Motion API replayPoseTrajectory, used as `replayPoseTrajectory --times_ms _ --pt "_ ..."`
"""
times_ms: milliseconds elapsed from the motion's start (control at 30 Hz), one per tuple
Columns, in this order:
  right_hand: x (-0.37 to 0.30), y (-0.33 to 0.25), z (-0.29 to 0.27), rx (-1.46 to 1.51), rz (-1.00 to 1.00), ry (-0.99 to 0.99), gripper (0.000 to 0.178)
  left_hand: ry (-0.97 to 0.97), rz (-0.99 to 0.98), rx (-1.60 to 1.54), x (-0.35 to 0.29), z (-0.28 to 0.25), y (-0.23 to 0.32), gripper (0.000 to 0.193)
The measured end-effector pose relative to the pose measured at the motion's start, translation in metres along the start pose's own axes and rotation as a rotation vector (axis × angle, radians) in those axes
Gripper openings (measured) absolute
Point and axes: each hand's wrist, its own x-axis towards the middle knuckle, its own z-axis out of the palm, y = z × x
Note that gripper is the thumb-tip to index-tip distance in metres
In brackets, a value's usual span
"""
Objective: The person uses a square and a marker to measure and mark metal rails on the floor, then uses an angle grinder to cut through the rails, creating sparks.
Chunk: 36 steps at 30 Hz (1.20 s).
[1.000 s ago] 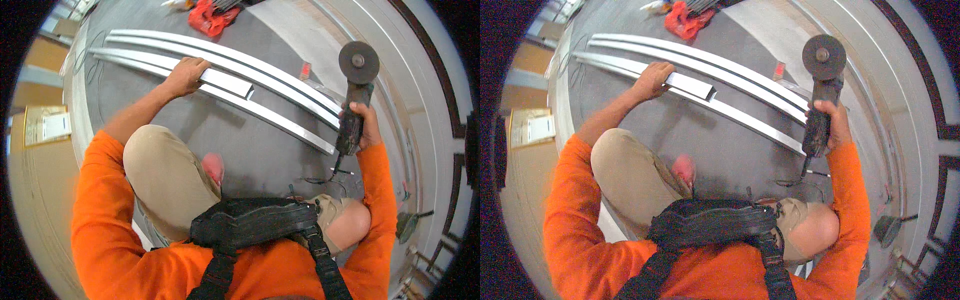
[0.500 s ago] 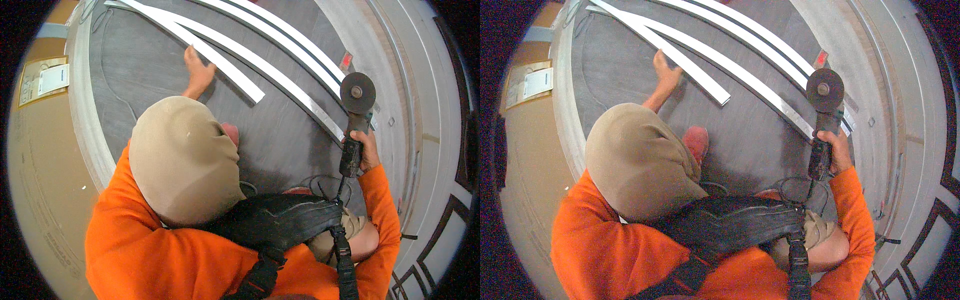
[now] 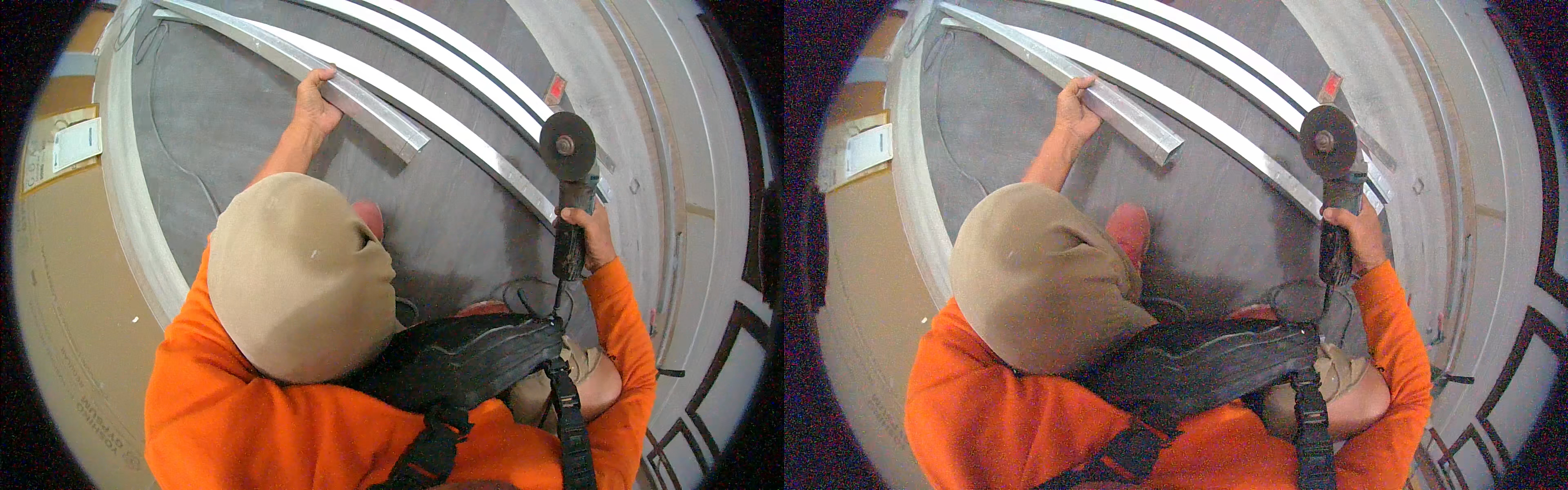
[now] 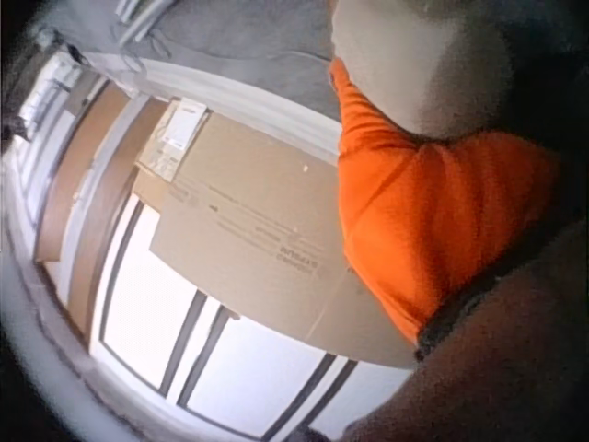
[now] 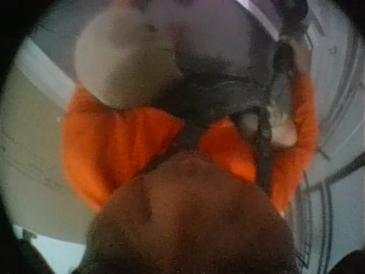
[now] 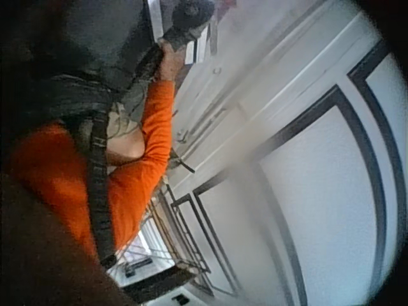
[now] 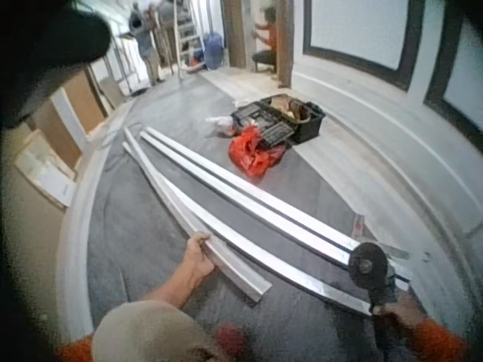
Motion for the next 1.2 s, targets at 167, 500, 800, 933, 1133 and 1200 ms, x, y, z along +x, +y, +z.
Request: replayPoseTrajectory --times_ms 167,500,800,933,1133,1200 --pt "-0.003 -0.013 0.005 0.010 -0.013 -0.030 0.043 0.159 0.088 -0.137 -0.017 0.048 0.020 0.045" --pt "-0.015 -0.073 0.010 0.054 -0.169 -0.043 0.044 0.019 0.178 0.090 -0.034 0.129 0.099 0.046" --pt "-0.025 -0.094 0.008 0.169 -0.335 -0.026 0.048 0.080 0.314 0.072 -0.006 0.216 0.157 0.050" --pt "-0.027 -0.100 -0.001 0.146 -0.348 0.039 0.045 0.189 0.240 -0.272 0.004 0.241 0.101 0.056" --pt "-0.023 -0.094 -0.001 0.125 -0.332 0.033 0.042 0.082 0.167 -0.409 0.025 0.201 0.018 0.066" --pt "-0.021 -0.091 0.001 0.109 -0.275 0.037 0.043 0.102 0.119 -0.416 0.019 0.198 0.002 0.076"
